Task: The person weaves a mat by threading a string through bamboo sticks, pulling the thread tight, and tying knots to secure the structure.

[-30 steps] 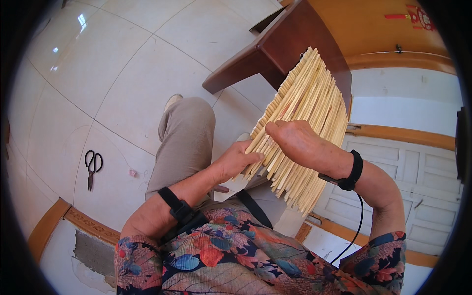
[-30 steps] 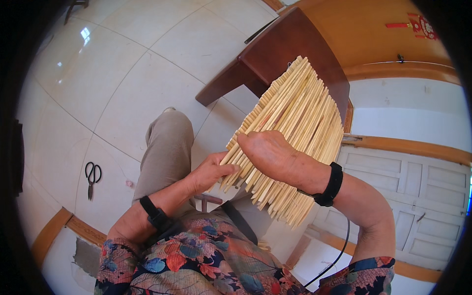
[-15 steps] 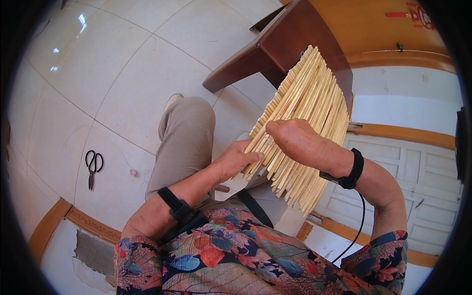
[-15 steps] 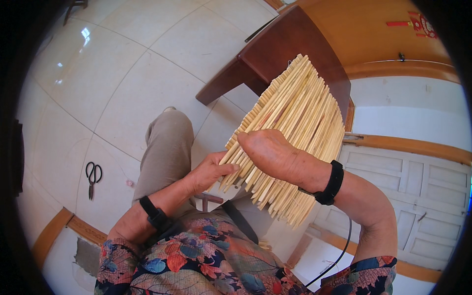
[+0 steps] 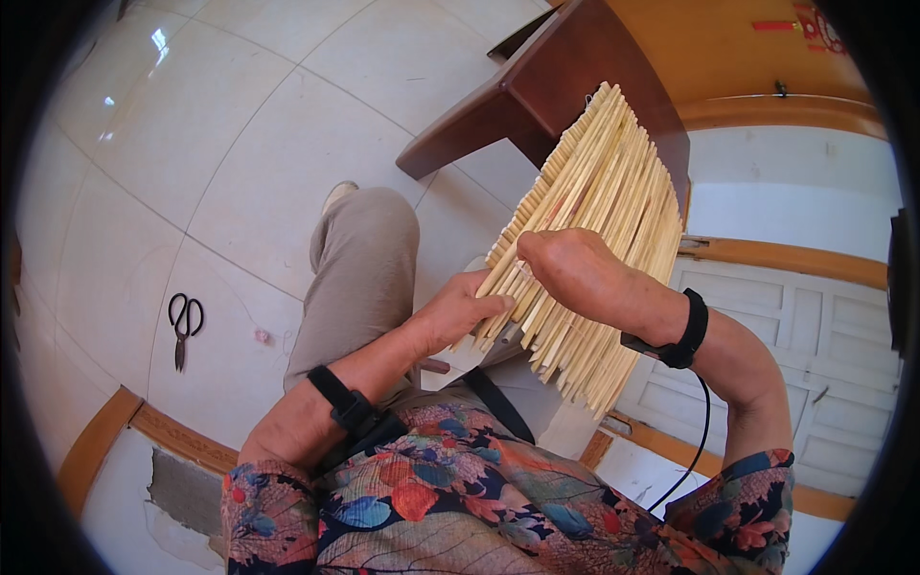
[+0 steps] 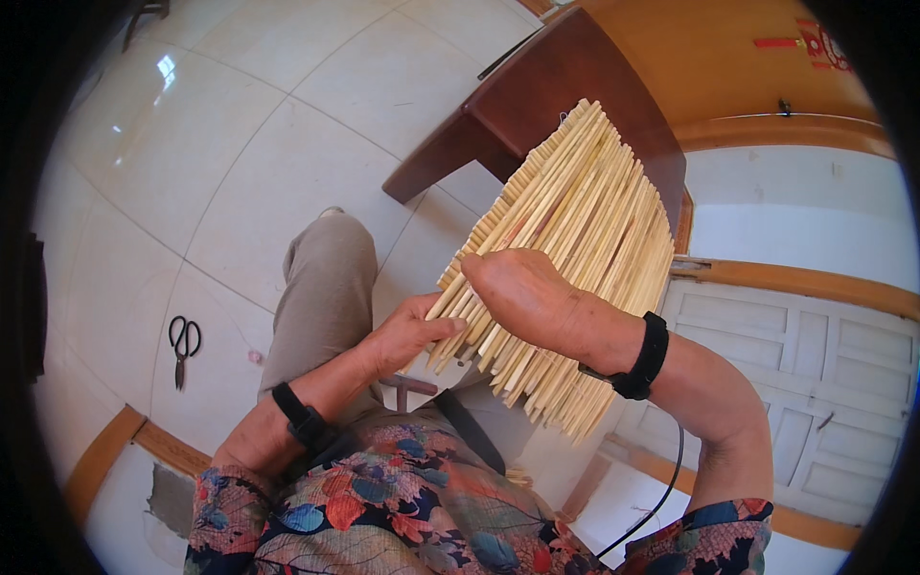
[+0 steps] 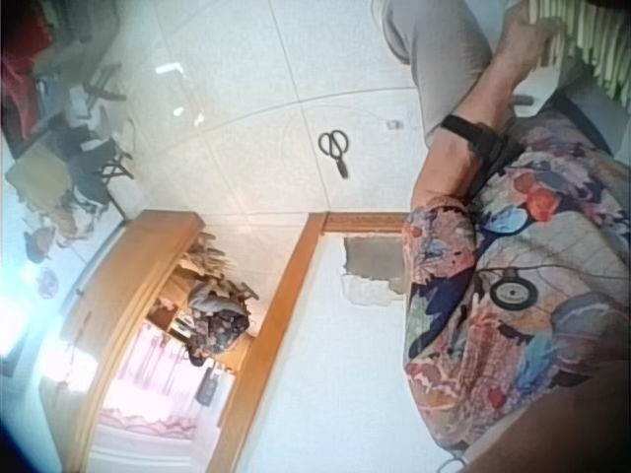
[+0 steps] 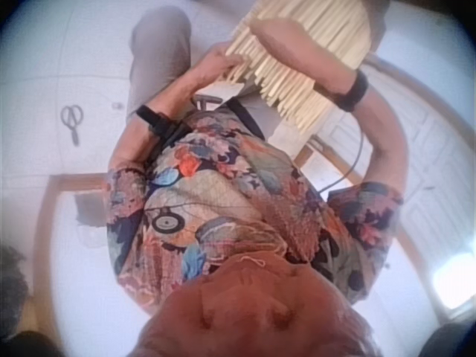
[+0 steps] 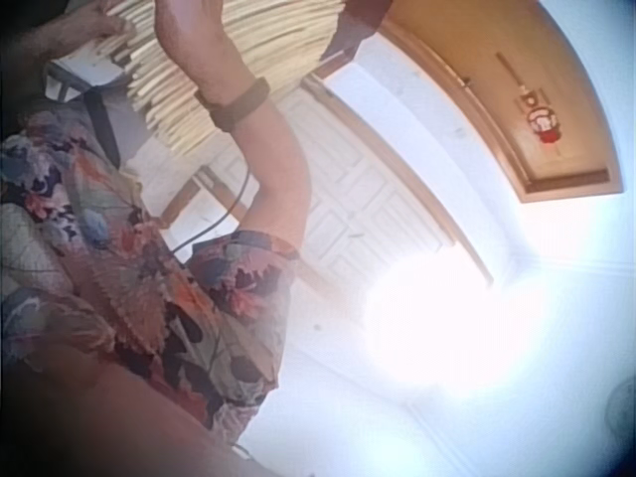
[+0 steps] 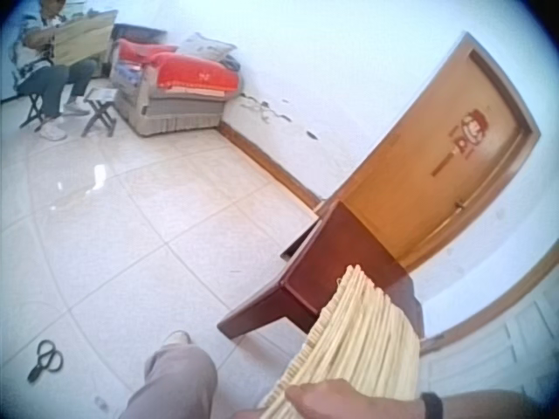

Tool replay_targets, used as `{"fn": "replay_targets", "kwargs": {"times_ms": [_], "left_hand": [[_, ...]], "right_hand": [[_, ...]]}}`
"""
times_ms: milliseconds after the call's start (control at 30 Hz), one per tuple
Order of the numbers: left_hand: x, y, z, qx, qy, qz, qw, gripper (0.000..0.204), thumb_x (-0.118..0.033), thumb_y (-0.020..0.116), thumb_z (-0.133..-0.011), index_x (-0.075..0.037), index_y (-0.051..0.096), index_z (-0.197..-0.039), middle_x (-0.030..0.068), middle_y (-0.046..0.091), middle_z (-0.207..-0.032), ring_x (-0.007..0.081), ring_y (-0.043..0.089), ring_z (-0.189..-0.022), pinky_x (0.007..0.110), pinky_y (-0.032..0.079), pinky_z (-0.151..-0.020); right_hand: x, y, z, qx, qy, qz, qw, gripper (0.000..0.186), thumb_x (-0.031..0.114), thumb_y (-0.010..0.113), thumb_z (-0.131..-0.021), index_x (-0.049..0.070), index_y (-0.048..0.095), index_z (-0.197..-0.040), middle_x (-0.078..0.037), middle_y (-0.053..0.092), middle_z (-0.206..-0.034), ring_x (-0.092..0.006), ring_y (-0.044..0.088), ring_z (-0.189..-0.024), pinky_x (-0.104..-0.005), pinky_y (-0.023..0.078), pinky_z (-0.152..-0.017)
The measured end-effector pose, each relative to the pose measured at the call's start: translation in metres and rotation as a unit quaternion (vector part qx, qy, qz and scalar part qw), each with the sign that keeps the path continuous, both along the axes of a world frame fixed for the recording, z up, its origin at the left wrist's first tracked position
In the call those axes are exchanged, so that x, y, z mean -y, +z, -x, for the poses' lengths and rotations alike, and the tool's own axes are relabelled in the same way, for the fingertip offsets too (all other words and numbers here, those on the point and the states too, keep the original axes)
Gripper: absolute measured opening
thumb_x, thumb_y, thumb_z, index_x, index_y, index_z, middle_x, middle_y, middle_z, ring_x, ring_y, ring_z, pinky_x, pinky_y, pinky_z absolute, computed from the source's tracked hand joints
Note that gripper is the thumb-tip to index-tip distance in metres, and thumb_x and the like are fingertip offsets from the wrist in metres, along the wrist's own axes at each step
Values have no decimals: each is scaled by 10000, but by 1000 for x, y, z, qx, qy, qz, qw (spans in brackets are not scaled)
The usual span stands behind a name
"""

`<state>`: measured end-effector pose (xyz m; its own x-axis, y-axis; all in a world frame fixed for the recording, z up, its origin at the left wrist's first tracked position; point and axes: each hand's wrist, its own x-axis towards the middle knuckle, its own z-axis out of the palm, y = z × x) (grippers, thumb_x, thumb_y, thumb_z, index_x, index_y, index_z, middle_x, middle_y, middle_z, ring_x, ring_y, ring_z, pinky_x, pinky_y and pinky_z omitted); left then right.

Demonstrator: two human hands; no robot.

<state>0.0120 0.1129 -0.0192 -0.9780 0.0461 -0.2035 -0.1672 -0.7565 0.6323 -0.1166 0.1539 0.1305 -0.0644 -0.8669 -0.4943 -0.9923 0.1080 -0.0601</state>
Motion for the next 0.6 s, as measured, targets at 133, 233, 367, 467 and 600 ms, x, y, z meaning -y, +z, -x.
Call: {"fn": "replay_targets", "kwargs": {"times_ms": [133,233,367,467,600], "left_hand": [[1,1,0,2,-5,-12,1000,290,-170,568,-839,-2,547,-1075,34,597,-933,87,550,-817,240,452,-739],[2,-1,0,-5,-5,-3,1000,280,-172,565,-840,-3,550,-1063,33,599,-926,87,550,-815,239,452,-739],[3,-1,1,-20,2,5,1000,258,-175,556,-842,-7,556,-1038,30,603,-907,87,548,-807,239,451,-736],[3,0,1,-14,1,17,1000,253,-177,552,-843,-8,557,-1031,28,604,-898,85,547,-802,238,450,-732],[2,2,1,-18,5,29,999,256,-183,550,-844,-8,555,-1031,25,604,-892,84,545,-800,236,448,-731]], "right_hand": [[0,0,0,-10,-10,-10,1000,62,53,531,-772,-7,525,-784,-182,582,-659,-321,613,-643,-373,500,-567],[1,-1,0,-14,-15,-14,1000,62,55,532,-774,-6,532,-786,-183,586,-667,-319,615,-648,-369,502,-571],[2,-1,1,-10,-16,-12,1000,62,60,531,-779,-1,536,-787,-180,589,-675,-316,616,-653,-364,504,-579],[3,-1,1,-15,-21,-22,999,61,61,529,-782,1,538,-786,-179,589,-679,-317,615,-661,-364,503,-588],[1,1,2,-13,-24,-15,1000,58,61,533,-777,3,535,-783,-172,591,-683,-318,613,-675,-364,497,-601]]}}
